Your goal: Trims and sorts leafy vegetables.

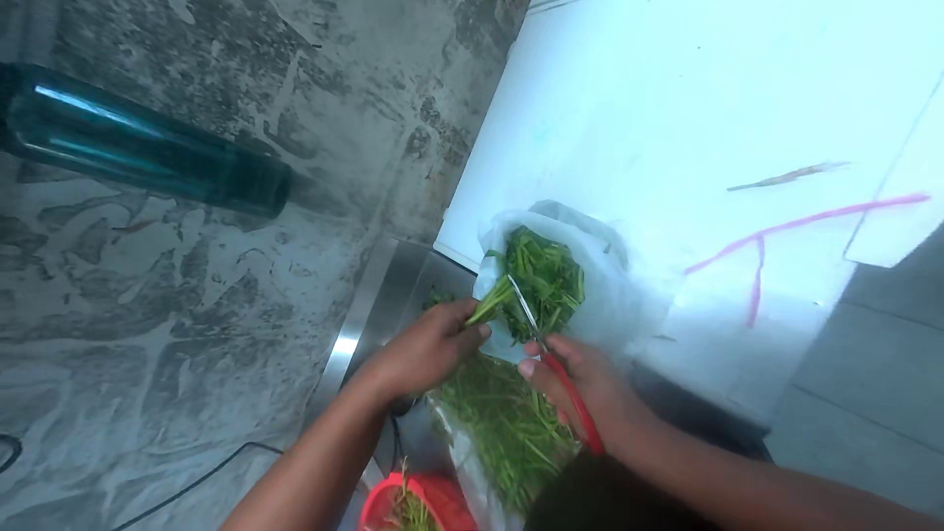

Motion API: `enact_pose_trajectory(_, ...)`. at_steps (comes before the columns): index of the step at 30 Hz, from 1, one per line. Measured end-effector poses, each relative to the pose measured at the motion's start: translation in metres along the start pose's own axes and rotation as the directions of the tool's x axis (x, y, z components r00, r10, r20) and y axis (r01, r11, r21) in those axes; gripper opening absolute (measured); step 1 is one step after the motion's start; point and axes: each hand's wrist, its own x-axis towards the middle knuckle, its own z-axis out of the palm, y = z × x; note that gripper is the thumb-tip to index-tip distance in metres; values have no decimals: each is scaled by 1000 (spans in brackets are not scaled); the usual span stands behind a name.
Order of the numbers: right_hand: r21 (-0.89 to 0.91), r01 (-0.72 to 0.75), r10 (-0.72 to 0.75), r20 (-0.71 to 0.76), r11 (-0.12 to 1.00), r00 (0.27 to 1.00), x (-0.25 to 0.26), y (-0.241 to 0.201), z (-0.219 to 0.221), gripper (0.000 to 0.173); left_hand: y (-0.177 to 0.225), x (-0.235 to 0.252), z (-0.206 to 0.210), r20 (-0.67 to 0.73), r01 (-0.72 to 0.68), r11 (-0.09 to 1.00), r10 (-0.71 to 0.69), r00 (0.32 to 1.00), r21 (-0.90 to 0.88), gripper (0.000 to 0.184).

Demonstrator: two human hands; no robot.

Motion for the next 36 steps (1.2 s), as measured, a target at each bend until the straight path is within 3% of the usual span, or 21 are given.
enact_pose_trajectory(2,104,-18,15,34,994,999,-1,4,2,36,0,0,-1,-20,0,992,-3,1000,-123,24)
enact_pose_trajectory(5,173,-55,25,168,983,985,-6,15,2,54,-5,0,-6,-9,11,930,-16,1000,-368,55)
enact_pose_trajectory(8,-11,-15,17,269,1000,963,-12,16,3,72,-5,0,-5,26,37,866,-28,999,-499,76)
enact_pose_trajectory(11,-164,39,13,308,986,951,-8,1,7,81,1,-2,6,52,82,886,-65,996,-455,83)
enact_pose_trajectory(13,-227,13,46,254,974,966,0,-9,9,76,12,-3,13,90,115,925,-88,992,-362,83)
enact_pose_trajectory(16,-228,-55,66,41,972,997,9,-11,12,40,24,1,12,138,131,945,-93,986,-299,77)
enact_pose_trajectory(18,-230,-129,120,-51,965,991,8,-14,11,28,16,7,13,128,147,920,-107,986,-364,72)
enact_pose_trajectory(22,-182,-164,156,-56,969,986,0,-14,4,33,-17,-13,26,44,37,833,-15,999,-552,71)
enact_pose_trajectory(25,-138,-129,143,102,982,984,-13,-12,-8,49,-71,-53,50,-173,-117,764,7,985,-634,48)
enact_pose_trajectory(28,-180,-103,139,197,978,971,-26,-14,-17,60,-131,-116,90,-347,-132,671,-197,917,-730,36)
enact_pose_trajectory(30,-254,-60,118,218,965,969,-34,-14,-21,62,-175,-161,133,-464,-102,674,-384,798,-732,34)
enact_pose_trajectory(33,-321,-75,139,182,944,973,-41,-9,-24,60,-225,-217,203,-498,199,730,-614,613,-654,36)
enact_pose_trajectory(36,-427,36,-23,35,904,999,-45,-15,-19,49,-250,-230,257,-502,454,735,-676,539,-503,58)
